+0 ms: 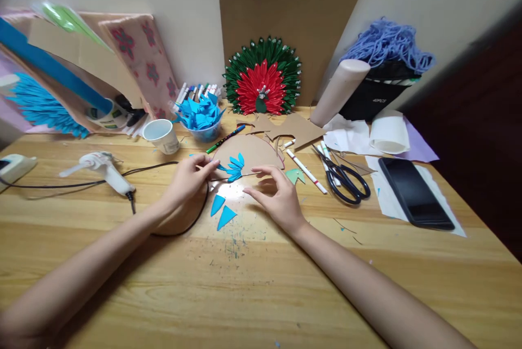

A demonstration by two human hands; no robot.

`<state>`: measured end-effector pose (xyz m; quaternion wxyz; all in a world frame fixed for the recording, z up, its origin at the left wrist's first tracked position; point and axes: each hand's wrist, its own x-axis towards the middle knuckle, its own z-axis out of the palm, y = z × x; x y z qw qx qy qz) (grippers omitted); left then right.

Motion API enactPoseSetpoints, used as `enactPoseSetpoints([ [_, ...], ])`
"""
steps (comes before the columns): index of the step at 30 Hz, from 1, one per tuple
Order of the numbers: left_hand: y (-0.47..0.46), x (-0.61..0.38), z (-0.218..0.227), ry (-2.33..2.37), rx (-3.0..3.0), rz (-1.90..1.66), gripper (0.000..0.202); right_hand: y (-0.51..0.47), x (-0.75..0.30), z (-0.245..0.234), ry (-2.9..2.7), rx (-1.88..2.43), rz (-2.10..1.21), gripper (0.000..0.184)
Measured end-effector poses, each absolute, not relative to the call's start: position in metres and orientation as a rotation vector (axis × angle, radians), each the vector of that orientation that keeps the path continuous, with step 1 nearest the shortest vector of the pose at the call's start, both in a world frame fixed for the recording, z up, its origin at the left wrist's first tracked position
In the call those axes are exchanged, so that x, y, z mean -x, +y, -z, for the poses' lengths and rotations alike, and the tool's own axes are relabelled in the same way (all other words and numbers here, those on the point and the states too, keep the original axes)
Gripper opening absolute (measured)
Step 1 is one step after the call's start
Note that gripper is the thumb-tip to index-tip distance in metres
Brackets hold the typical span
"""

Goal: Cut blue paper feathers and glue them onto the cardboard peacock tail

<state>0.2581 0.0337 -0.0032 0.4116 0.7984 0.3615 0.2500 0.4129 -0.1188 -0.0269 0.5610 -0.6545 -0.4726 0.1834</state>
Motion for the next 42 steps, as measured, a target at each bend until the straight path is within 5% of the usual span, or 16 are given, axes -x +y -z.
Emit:
enactPoseSetpoints([
  [7,0.090,-0.225,-0.012,1.348,-2.272,-0.560,0.033,-0.117,-0.416,0.028,-1.215,1.537,-0.319,0.011],
  [13,0.058,-0.220,-0.022,1.475,-2.475,-0.463,0.029,-0.117,-0.416,0.029,-1.251,1.546,-0.316,0.015],
  [22,0.002,-0.224,-0.009,0.728,-2.433,-0.202,0.020,-0.117,-0.412,0.023,-1.338,1.549,-0.377,0.018],
  [36,-0.003,-0.243,-0.005,0.583,-2.166,-0.293,0.016,-0.118,-0.405,0.021,-1.542,1.453,-0.296,0.016],
  [42,-0.014,-0.284,-0.011,0.494,-2.180,-0.370,0.018,-0.123,-0.416,0.007,-1.280,1.529,-0.514,0.013],
])
